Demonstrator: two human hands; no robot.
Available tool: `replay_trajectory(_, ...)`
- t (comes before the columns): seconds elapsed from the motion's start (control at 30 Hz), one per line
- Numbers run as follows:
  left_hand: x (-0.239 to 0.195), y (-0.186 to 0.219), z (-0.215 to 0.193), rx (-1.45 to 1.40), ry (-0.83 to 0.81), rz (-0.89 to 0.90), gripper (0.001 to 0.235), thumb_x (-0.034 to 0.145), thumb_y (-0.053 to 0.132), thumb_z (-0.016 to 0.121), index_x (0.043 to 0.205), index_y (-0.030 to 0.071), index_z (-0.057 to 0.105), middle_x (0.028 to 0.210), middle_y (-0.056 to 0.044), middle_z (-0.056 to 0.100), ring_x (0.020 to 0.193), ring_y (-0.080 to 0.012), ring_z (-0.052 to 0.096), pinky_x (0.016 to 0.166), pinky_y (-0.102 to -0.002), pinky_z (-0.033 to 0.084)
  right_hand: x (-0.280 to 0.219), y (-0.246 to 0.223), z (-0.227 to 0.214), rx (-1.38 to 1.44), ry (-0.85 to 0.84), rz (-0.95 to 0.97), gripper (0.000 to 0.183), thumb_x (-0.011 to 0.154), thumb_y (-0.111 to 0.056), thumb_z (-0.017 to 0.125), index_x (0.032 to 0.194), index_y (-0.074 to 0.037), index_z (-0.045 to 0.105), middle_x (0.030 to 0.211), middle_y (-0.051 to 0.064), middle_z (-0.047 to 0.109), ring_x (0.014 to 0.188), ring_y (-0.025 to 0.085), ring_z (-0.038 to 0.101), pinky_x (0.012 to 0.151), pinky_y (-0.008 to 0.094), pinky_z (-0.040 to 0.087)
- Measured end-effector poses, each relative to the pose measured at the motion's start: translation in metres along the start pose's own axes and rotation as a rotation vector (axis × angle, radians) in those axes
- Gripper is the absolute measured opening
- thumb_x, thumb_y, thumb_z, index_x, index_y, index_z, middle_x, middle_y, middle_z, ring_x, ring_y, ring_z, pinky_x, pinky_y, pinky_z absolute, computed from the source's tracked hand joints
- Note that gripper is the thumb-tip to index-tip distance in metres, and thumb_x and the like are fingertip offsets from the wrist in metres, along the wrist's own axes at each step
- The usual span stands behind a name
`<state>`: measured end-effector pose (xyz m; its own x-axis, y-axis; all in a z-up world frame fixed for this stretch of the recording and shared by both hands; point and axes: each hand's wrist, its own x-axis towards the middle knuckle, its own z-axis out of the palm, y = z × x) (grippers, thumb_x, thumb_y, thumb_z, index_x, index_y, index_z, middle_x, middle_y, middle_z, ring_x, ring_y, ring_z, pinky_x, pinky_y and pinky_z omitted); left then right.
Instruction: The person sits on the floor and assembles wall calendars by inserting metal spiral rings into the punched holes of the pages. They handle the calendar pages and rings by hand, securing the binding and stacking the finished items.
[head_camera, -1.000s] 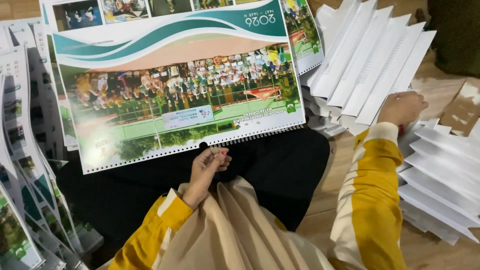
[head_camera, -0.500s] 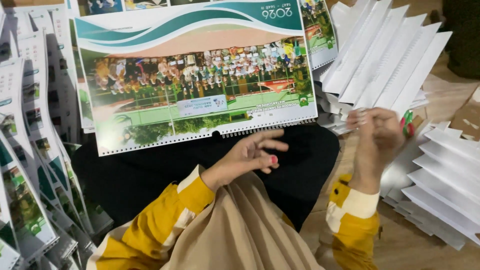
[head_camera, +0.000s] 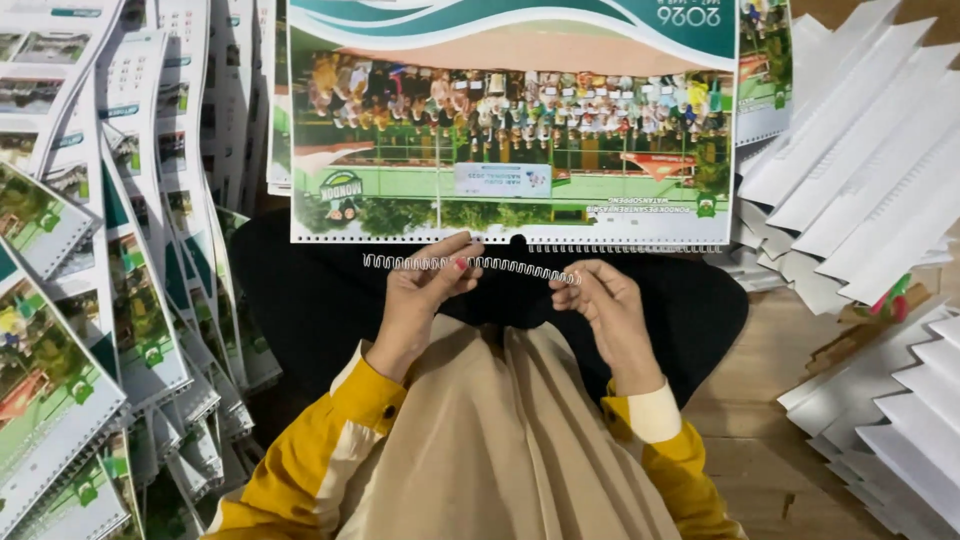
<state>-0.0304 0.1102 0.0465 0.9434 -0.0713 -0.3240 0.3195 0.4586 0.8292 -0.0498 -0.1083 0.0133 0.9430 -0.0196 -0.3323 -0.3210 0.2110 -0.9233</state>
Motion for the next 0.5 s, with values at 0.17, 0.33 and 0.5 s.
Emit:
replay_trajectory(0.17, -0.011, -0.009, -0.020, -0.018, 0.065, -0.060, 0.037, 0.081, 0.002, 0.059, 0.116, -0.008, 0.052, 0.105, -0.027, 0.060, 0.081, -0.0234, 0.067, 0.071, -0.028, 0.057, 0.000, 0.034, 0.021, 0.543, -0.001, 0.315, 0.056, 0.089, -0.049, 0.039, 0.115, -0.001, 0.054, 0.101, 0.017, 0.064, 0.079, 0.019, 0.066, 0.070, 0.029, 0.055)
replay_trajectory(0.33, -0.017, 0.001, -0.035, -0.022, 0.081, -0.072, 0.045, 0.080, 0.003, 0.060, 0.121, -0.008, 0.045, 0.104, -0.027, 0.061, 0.080, -0.0224, 0.066, 0.071, -0.028, 0.057, -0.002, 0.027, 0.053, 0.464, -0.060, 0.354, 0.059, 0.087, -0.045, 0.045, 0.126, -0.001, 0.045, 0.107, 0.014, 0.061, 0.082, 0.017, 0.064, 0.074, 0.029, 0.054)
replay_trajectory(0.5, -0.014, 0.003, -0.052, -0.062, 0.080, -0.058, 0.053, 0.080, 0.002, 0.060, 0.126, -0.010, 0.037, 0.103, -0.029, 0.060, 0.079, -0.0242, 0.067, 0.070, -0.029, 0.057, 0.012, 0.052, 0.069, 0.417, -0.132, 0.358, 0.048, 0.087, -0.031, 0.052, 0.124, -0.001, 0.047, 0.100, 0.014, 0.064, 0.079, 0.017, 0.065, 0.072, 0.029, 0.056)
